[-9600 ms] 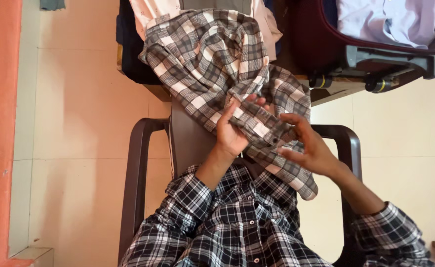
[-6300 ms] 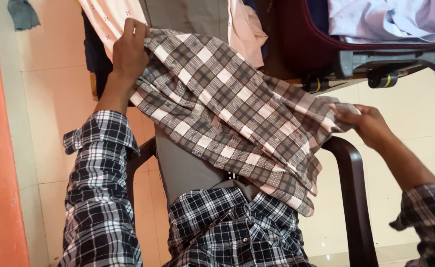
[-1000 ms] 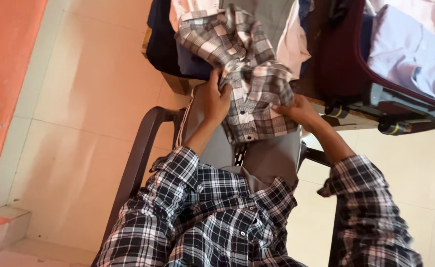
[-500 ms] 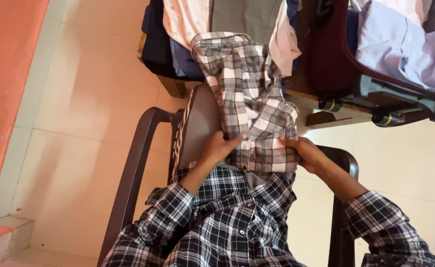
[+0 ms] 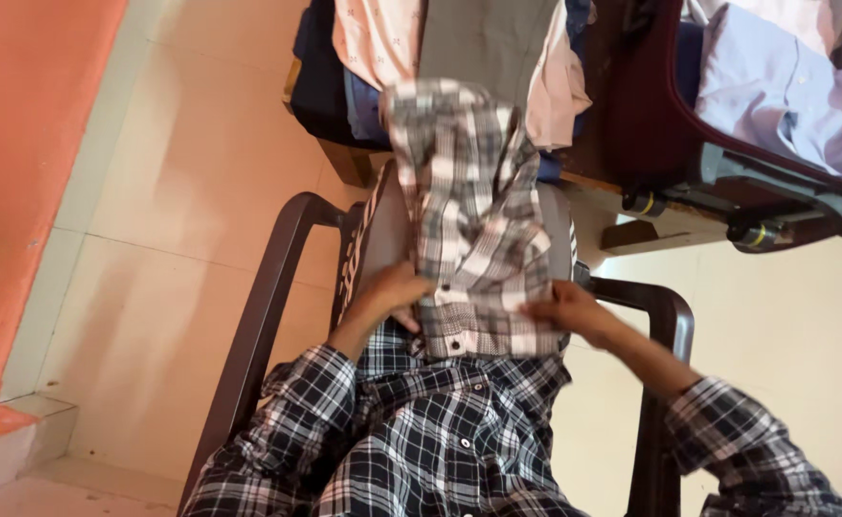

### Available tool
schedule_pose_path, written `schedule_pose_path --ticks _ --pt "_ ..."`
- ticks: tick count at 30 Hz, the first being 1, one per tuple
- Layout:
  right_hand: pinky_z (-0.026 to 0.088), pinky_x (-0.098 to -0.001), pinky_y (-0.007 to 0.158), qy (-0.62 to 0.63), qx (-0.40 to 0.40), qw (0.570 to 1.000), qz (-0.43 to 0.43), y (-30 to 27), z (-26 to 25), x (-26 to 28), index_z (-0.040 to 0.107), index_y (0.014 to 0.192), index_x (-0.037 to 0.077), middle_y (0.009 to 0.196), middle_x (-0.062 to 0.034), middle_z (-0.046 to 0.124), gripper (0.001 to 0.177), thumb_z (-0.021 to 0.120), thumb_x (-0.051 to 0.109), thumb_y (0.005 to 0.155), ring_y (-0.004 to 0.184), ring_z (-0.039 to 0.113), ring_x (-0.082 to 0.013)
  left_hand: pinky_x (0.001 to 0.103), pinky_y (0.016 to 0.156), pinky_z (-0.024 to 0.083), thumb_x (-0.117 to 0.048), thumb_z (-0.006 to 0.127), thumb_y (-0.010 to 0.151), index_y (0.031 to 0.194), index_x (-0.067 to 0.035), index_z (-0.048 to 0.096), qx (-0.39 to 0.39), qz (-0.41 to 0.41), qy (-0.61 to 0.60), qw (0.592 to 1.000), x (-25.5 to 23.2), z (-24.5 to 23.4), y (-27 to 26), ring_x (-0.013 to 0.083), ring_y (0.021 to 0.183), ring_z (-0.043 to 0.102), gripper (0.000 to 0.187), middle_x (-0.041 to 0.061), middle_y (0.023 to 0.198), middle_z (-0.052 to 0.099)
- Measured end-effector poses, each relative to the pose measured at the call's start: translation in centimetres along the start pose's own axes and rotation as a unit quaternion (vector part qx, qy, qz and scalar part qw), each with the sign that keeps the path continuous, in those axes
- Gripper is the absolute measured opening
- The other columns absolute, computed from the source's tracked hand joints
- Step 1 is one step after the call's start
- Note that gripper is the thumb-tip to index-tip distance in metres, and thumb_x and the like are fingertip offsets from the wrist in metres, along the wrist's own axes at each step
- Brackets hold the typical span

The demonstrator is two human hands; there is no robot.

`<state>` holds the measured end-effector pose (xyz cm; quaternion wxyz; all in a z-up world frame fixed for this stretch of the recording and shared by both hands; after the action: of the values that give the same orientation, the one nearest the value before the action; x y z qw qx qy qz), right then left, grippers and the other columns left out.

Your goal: The person folds a shirt and trousers and places them into a suitcase.

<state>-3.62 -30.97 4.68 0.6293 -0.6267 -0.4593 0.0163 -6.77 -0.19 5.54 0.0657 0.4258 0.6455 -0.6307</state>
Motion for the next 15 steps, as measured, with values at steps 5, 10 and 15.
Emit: schedule_pose_path --ticks 5,10,15 --pt "0.063 -0.0327 0.081 0.020 0.035 0.999 -0.026 0.2 0.2 0.3 0.060 0.126 0.001 0.112 -0.0115 0.076 0.049 0.074 0.028 0.087 0.092 0.075 -0.0188 0.031 0.066 0.055 -0.045 0.070 0.094 0.128 0.009 0.064 -0.008 -0.029 0.125 0.992 0.8 0.3 1.2 0.0263 0.082 0.077 0.064 0.031 0.113 0.074" --pt "0.061 -0.0336 0.080 0.134 0.035 0.989 -0.055 1.0 1.2 1.6 0.061 0.127 0.001 0.113 -0.0141 0.075 0.048 0.075 0.015 0.083 0.093 0.074 -0.0215 0.042 0.088 0.051 -0.024 0.088 0.080 0.150 -0.005 0.014 -0.038 0.126 -0.003 0.991 -2.3 1.7 0.4 0.0333 0.112 0.063 0.104 0.022 0.132 0.052" --pt "0.061 -0.0401 0.082 0.227 0.019 0.968 -0.103 -0.3 -3.7 7.1 0.064 0.120 -0.002 0.110 -0.0163 0.072 0.034 0.067 0.014 0.090 0.093 0.073 -0.0248 0.050 0.095 0.059 -0.013 0.076 0.080 0.142 -0.015 0.035 -0.114 0.293 -0.122 0.941 -7.7 -3.8 -0.3 0.0314 0.121 0.062 0.074 0.018 0.134 0.055"
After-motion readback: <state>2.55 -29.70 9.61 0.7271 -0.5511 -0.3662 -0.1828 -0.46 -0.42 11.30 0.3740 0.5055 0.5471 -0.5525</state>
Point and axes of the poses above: each hand's wrist, its own y-axis towards the middle knuckle, its own z-axis out of the palm, x = y × z, the point moved 5 cm from there along y, towards the middle knuckle
